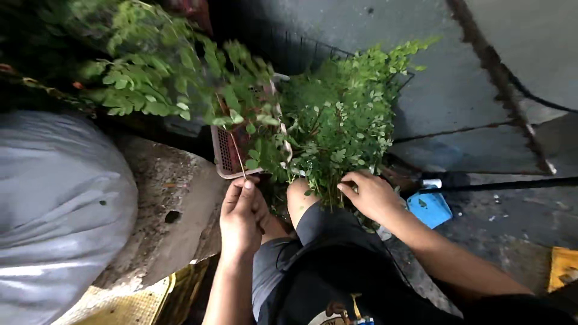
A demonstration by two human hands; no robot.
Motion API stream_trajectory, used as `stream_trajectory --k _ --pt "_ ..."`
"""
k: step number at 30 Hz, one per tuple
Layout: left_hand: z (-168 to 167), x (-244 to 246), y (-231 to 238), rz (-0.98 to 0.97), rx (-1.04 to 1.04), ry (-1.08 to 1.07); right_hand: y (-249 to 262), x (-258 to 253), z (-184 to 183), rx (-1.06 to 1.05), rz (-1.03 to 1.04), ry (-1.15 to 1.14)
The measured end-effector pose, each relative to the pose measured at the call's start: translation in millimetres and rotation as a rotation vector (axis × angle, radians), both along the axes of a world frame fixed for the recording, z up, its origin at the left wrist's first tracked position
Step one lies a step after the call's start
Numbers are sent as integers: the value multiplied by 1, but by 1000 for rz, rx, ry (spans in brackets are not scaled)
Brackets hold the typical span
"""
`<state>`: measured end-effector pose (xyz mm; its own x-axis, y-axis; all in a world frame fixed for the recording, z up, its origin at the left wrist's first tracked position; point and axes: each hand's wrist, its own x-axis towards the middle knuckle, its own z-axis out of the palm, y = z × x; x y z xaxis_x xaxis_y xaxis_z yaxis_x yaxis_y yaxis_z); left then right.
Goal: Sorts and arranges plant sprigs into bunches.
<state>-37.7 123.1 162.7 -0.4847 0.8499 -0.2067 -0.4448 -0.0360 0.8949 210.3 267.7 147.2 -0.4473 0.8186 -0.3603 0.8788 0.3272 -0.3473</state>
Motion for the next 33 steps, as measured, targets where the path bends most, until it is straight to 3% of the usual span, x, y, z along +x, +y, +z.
stream_trajectory --k 4,9,13,19,24,30,33 --pt "-13 18 3 -10 -74 -114 20 -17 -31 -198 -62 -140" --pt "-25 7 -13 -56 -88 -170 39 -1 -6 -256 -172 76" --pt "-22 6 -16 -108 -56 -174 29 3 9 -81 -98 -45" --pt "-12 19 -4 -215 53 -181 1 -36 -21 -192 17 -298" --pt "-18 12 -8 -273 48 -220 35 -8 -5 -320 -137 146" --pt "-18 17 3 -312 66 -277 27 -37 -32 -210 5 -260" --pt "-15 19 2 -292 86 -273 36 -22 2 -242 -60 32"
